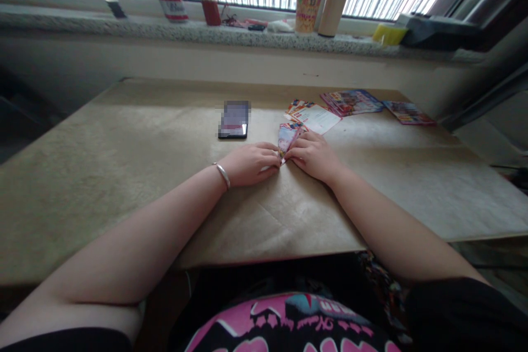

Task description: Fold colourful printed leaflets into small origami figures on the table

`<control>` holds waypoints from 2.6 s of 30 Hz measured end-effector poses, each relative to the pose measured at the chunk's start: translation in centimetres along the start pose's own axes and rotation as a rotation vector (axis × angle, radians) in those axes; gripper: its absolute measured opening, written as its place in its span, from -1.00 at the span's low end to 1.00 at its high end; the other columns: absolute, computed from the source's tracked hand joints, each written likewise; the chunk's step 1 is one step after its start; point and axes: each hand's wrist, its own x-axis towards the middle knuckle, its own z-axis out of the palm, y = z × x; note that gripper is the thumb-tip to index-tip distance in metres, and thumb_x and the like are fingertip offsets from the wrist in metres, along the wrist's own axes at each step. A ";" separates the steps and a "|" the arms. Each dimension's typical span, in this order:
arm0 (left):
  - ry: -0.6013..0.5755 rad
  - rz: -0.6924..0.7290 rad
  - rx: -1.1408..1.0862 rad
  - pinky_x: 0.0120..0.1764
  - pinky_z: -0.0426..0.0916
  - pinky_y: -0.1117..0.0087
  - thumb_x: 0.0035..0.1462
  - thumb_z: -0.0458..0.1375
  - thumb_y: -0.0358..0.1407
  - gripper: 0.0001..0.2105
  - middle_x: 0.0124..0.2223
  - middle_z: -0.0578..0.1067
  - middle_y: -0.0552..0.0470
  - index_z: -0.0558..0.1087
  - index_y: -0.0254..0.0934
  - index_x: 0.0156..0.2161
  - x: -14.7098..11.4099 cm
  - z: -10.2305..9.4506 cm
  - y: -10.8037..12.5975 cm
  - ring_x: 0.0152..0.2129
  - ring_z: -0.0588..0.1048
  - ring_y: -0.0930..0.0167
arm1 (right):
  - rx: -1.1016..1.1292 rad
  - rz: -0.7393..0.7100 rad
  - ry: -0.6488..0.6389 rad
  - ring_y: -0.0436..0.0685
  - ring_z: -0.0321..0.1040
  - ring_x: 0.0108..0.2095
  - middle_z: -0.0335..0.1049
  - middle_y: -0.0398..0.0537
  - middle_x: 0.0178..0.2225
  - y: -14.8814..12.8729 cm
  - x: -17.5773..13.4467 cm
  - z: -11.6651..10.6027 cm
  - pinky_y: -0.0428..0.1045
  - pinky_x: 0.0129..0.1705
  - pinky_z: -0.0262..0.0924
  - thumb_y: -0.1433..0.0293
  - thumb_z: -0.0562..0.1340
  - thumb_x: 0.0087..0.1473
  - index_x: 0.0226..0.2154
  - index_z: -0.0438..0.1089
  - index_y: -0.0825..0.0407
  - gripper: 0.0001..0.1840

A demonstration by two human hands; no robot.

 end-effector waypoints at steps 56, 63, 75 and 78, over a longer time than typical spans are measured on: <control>-0.059 -0.114 -0.124 0.17 0.28 0.16 0.23 0.13 -0.29 -0.72 0.17 0.41 -0.14 0.42 -0.27 0.03 0.5 1.6 0.3 0.12 0.38 0.26 | -0.015 0.160 0.075 0.16 0.37 -0.24 0.57 -0.05 -0.25 1.9 -0.6 0.1 0.05 -0.13 0.23 0.32 0.23 0.11 -0.29 0.63 -0.09 -0.77; -0.067 -0.117 -0.106 0.17 0.28 0.18 0.24 0.12 -0.28 -0.72 0.17 0.41 -0.13 0.42 -0.30 0.03 0.5 1.6 0.4 0.12 0.37 0.25 | -0.030 0.176 0.071 0.15 0.41 -0.25 0.57 -0.07 -0.24 2.7 -0.6 0.2 0.03 -0.13 0.24 0.32 0.22 0.13 -0.25 0.62 -0.10 -0.76; -0.072 -0.119 -0.124 0.19 0.26 0.18 0.25 0.11 -0.26 -0.71 0.17 0.41 -0.13 0.41 -0.27 0.05 0.5 1.7 0.3 0.13 0.36 0.27 | -0.075 0.281 0.065 0.16 0.45 -0.18 0.58 -0.06 -0.18 4.0 -0.5 0.5 0.08 -0.06 0.20 0.27 0.18 0.16 -0.24 0.61 -0.07 -0.73; -0.069 -0.116 -0.131 0.18 0.26 0.17 0.24 0.12 -0.28 -0.71 0.17 0.41 -0.14 0.42 -0.28 0.04 0.5 1.7 0.3 0.13 0.36 0.26 | -0.093 0.297 0.064 0.17 0.45 -0.17 0.58 -0.07 -0.17 4.1 -0.5 0.6 0.09 -0.05 0.20 0.28 0.18 0.16 -0.24 0.61 -0.08 -0.73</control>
